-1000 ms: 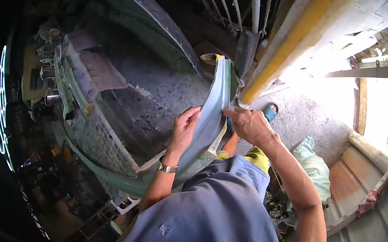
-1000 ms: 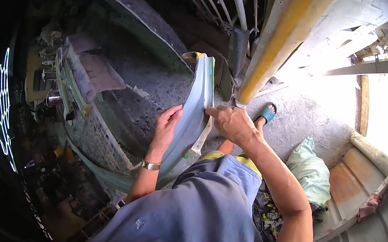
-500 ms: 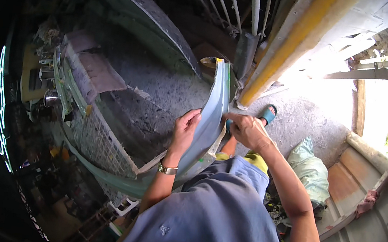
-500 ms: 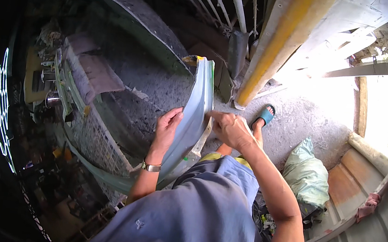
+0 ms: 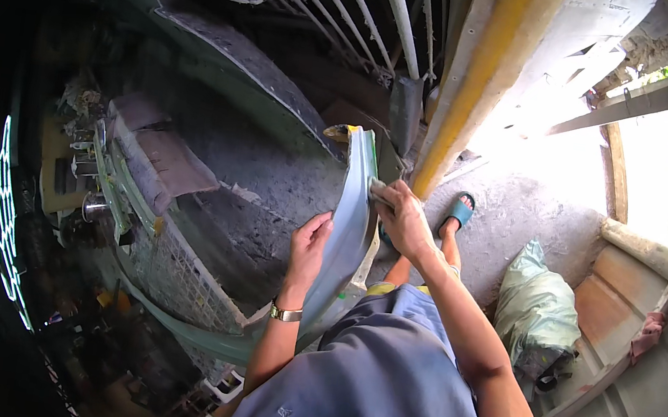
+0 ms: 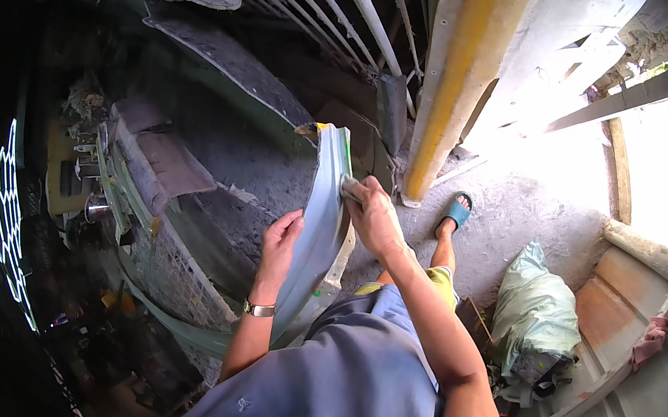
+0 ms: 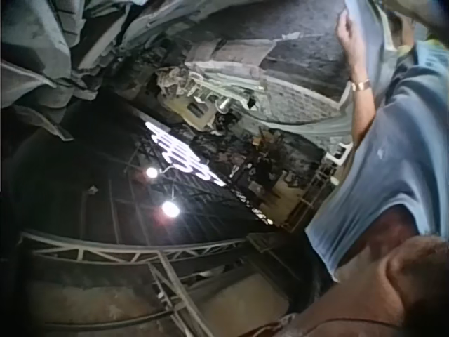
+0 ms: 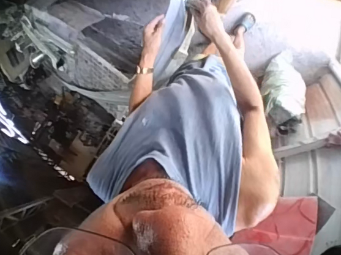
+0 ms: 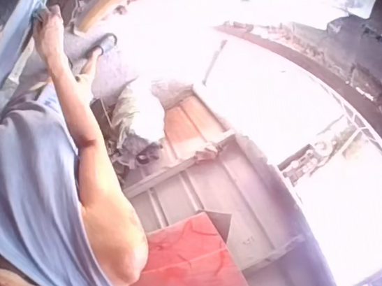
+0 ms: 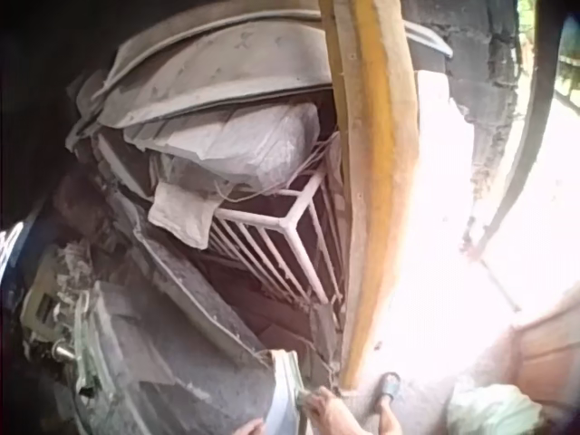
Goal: Applying filler putty and sanding a car bumper to repair surface damage.
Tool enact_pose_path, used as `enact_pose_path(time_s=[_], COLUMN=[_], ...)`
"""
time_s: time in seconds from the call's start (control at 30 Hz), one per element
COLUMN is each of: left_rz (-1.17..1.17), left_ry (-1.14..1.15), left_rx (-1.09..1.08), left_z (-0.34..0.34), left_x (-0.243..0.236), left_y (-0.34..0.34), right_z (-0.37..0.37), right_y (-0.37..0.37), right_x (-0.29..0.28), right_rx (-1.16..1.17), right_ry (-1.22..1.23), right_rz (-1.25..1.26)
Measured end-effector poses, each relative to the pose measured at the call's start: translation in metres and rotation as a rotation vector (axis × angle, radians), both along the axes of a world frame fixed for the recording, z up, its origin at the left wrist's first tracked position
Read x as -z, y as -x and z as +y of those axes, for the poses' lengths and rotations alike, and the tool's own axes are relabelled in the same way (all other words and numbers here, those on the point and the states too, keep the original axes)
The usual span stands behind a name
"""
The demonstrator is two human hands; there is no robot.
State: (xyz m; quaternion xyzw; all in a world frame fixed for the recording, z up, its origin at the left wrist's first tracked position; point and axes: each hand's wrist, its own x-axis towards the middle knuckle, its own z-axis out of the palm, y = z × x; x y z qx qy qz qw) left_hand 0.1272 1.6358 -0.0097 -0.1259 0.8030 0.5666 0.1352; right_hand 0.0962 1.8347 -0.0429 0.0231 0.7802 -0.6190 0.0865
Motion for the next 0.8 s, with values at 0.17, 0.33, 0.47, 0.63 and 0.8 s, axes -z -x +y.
enact_pose_path(time_s=[0.17, 0.33, 0.47, 0.63, 0.8], left_rz=[-0.035, -0.027, -0.075, -0.087, -0.125], left_ry=[-0.027, -0.019, -0.076, -0.036, -0.109], left_rx=[-0.054, -0.002, -0.017, -0.058, -0.052], left_z=[-0.009, -0.014, -0.001, -0.011, -0.003], left_x=[0.004, 0.006, 0.0, -0.004, -0.011], left_y=[-0.006, -0.004, 0.0, -0.002, 0.001], right_z=[0.024, 0.035, 0.0, 0.022, 0.027], right_y=[-0.052, -0.028, -0.027, -0.079, -0.032], right_x=[-0.018, -0.02, -0.011, -0.001, 0.033], right_rx=[-0.602, -0.047, -0.029, -0.377, 0.153], right_ry=[0.156, 0.108, 0.074, 0.385, 0.361], right_rz=[-0.152, -0.047, 0.008, 0.004, -0.041])
